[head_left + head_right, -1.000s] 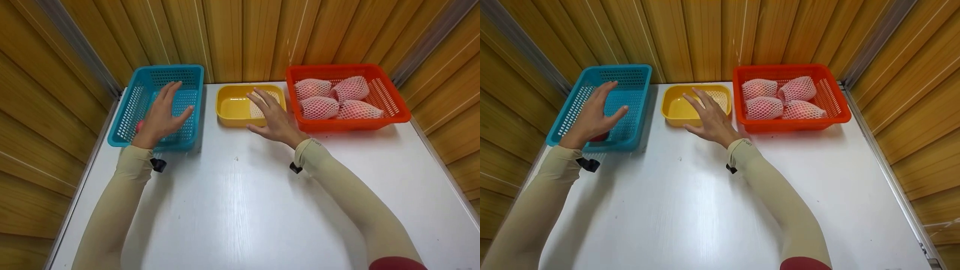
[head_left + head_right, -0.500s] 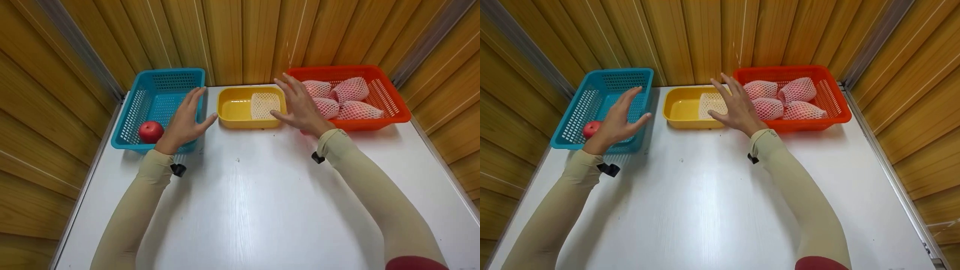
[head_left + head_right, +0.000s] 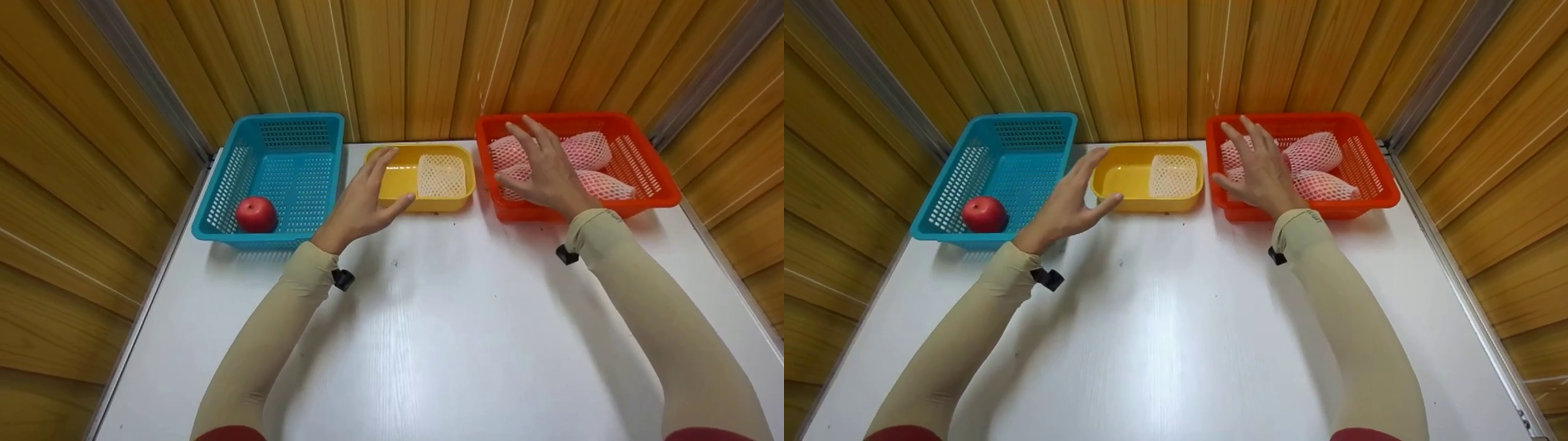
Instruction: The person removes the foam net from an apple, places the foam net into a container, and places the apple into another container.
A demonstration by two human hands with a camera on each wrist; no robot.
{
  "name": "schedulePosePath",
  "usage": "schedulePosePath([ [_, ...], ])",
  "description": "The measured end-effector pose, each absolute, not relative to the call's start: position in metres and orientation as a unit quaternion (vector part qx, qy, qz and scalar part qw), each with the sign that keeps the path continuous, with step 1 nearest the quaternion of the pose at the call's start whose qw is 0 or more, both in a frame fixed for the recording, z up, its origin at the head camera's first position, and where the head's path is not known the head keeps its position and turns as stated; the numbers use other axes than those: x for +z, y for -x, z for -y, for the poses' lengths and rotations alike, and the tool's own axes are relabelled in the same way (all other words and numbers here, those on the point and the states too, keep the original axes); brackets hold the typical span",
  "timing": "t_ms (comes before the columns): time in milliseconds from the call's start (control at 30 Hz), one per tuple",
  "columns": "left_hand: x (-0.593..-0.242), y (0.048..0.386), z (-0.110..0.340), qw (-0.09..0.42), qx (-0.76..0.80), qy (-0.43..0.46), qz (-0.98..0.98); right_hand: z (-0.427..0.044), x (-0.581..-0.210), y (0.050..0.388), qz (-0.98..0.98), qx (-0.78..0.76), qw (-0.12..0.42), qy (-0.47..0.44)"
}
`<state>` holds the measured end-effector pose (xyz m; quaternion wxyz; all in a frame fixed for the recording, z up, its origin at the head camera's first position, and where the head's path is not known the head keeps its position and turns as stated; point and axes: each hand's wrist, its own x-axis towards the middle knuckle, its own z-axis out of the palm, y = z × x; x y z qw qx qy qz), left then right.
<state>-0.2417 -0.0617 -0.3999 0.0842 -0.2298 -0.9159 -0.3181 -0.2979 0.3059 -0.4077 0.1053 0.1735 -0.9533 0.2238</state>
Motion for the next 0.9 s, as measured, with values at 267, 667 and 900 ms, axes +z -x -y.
schedulePosePath([
  [267,-0.415,0.248,0.027,0.076,-0.340,0.252,0.903,-0.331,-0.403,0.298,0.963,0.210,0.063,-0.153],
  [667,-0.443,0.259,-0.013,0.130,-0.353,0.296,0.878,-0.366,-0.407,0.299,0.968,0.207,0.030,-0.141],
  [900,-0.448,0.264,-0.034,0.115,-0.354,0.298,0.879,-0.383,-0.406,0.301,0.972,0.201,0.018,-0.123],
])
